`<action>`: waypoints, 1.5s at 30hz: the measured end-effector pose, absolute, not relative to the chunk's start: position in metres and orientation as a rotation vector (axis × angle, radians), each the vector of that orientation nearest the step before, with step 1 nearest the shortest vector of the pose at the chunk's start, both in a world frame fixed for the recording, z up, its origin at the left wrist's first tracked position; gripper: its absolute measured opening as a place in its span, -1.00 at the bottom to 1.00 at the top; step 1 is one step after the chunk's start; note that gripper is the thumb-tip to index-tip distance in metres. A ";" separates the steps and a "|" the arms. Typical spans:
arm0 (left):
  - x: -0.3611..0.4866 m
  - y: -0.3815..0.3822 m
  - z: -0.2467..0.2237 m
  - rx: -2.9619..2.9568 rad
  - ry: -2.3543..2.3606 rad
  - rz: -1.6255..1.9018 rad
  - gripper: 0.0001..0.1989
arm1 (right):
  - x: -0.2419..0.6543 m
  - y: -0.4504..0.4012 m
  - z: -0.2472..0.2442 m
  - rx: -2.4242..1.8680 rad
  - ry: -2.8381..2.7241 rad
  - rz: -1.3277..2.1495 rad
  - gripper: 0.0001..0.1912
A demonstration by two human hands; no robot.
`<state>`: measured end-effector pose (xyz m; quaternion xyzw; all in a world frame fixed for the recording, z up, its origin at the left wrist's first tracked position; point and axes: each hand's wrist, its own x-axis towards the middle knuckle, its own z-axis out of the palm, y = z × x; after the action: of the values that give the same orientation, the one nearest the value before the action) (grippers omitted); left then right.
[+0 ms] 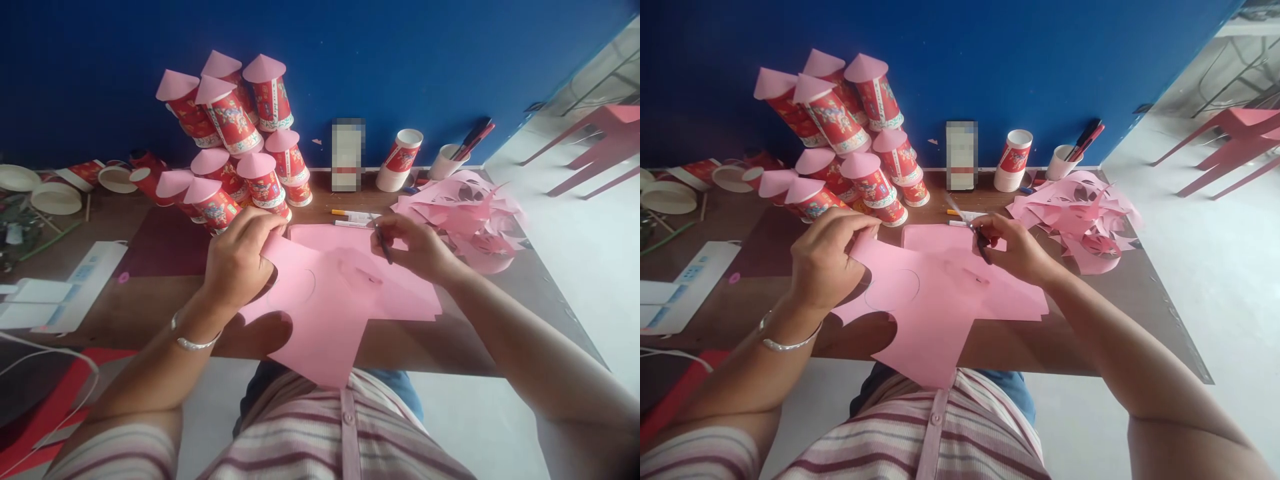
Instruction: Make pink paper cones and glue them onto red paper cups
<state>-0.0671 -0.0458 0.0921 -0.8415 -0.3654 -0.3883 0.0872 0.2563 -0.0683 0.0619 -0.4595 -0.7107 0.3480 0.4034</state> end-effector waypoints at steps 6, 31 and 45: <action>-0.051 -0.052 0.108 -2.619 -1.183 -1.341 -0.84 | 0.227 -0.071 0.048 -1.106 -1.941 0.770 -0.38; -0.086 -0.056 0.097 -2.418 -1.090 -1.251 -0.26 | 0.275 -0.062 0.118 -1.116 -1.923 0.755 -0.68; -0.083 -0.072 0.062 -3.181 -1.816 -1.718 -0.36 | 0.278 -0.064 0.208 -0.961 -2.521 0.314 -0.73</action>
<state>-0.0830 -0.0723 0.0616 -0.7074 -0.4037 -0.3819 -0.4368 0.2781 -0.0643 0.2084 -0.3458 -0.9072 0.1132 0.2112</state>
